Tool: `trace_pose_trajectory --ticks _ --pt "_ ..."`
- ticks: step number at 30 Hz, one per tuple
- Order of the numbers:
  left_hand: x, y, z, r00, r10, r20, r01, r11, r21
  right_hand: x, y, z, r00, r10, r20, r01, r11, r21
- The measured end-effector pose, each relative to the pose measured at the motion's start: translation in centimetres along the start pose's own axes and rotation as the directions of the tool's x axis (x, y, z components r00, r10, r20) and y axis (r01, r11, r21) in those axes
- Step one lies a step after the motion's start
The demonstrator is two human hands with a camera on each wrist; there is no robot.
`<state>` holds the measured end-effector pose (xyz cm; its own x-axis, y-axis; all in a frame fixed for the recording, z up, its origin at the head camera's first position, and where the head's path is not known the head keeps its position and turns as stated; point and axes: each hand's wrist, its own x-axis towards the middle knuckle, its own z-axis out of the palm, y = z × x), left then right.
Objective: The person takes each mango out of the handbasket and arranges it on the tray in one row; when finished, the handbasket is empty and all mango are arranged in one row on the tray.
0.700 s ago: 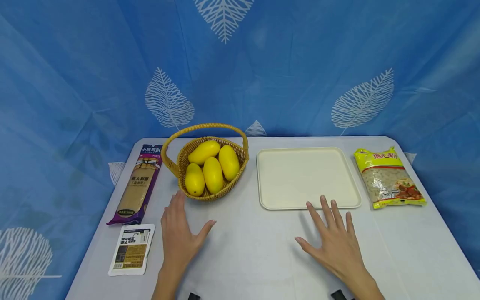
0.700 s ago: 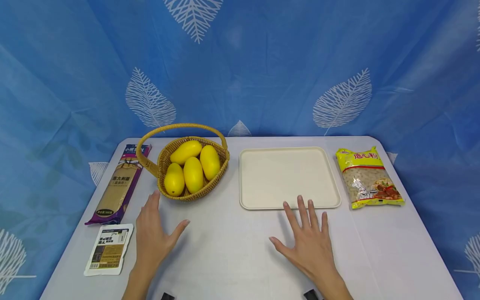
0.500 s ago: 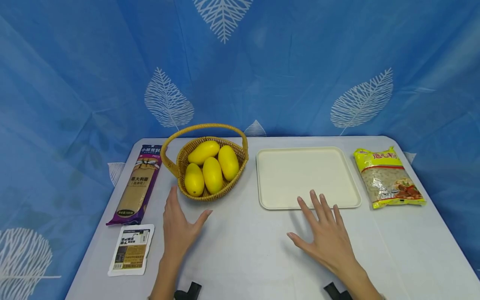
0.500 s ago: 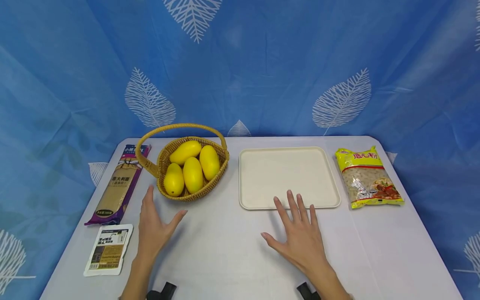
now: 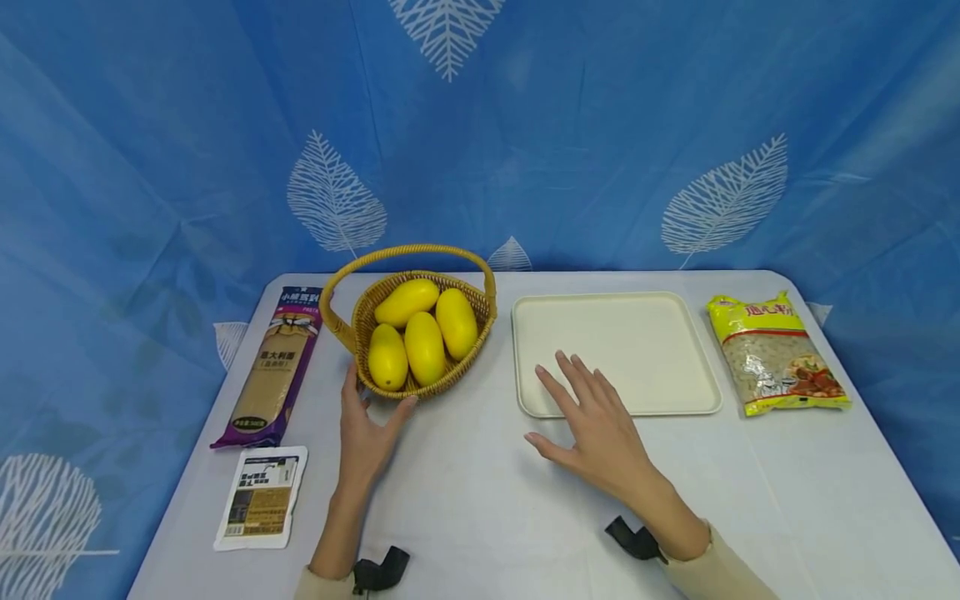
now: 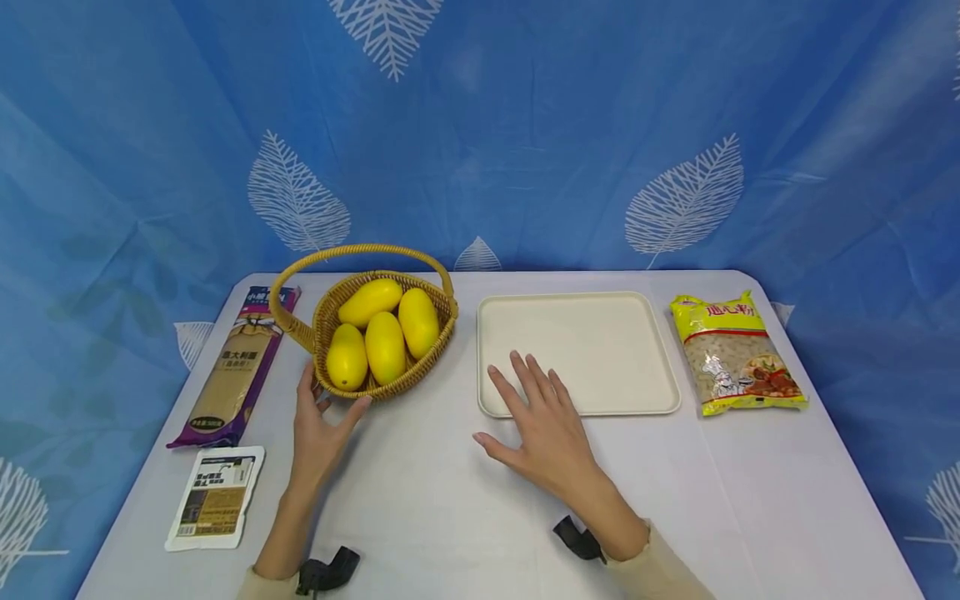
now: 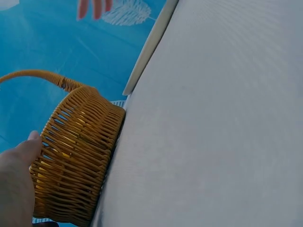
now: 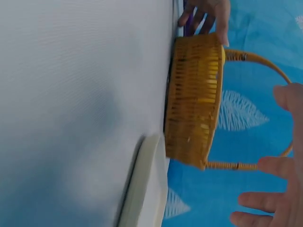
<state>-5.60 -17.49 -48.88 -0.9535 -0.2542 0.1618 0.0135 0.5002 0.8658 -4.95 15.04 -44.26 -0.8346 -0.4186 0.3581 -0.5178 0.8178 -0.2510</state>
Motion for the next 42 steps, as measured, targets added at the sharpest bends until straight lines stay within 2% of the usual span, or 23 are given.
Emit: trace_pose_trajectory --ticks 8,15,25,33,42 --pt "0.2 -0.8 0.2 1.0 0.019 -0.018 -0.021 0.997 -0.081 4.5 -1.3 2.2 0.996 -0.084 -0.006 0.084 0.993 0.086" --pt "0.3 -1.4 0.3 0.998 0.032 -0.045 -0.036 0.994 -0.1 8.3 -1.9 3.9 0.995 -0.096 0.006 0.094 0.983 0.155" --pt "0.4 -2.1 0.5 0.998 0.027 -0.058 -0.033 0.993 -0.11 13.3 -2.3 6.0 0.986 -0.163 0.037 0.151 0.965 0.215" --pt "0.3 -2.2 0.6 0.998 0.037 -0.057 -0.043 0.993 -0.112 15.4 -1.9 6.8 0.985 -0.12 0.122 0.081 0.957 0.28" --pt "0.2 -2.3 0.5 0.997 0.044 -0.058 -0.05 0.993 -0.107 16.2 -2.1 7.3 0.978 -0.094 0.187 0.034 0.954 0.298"
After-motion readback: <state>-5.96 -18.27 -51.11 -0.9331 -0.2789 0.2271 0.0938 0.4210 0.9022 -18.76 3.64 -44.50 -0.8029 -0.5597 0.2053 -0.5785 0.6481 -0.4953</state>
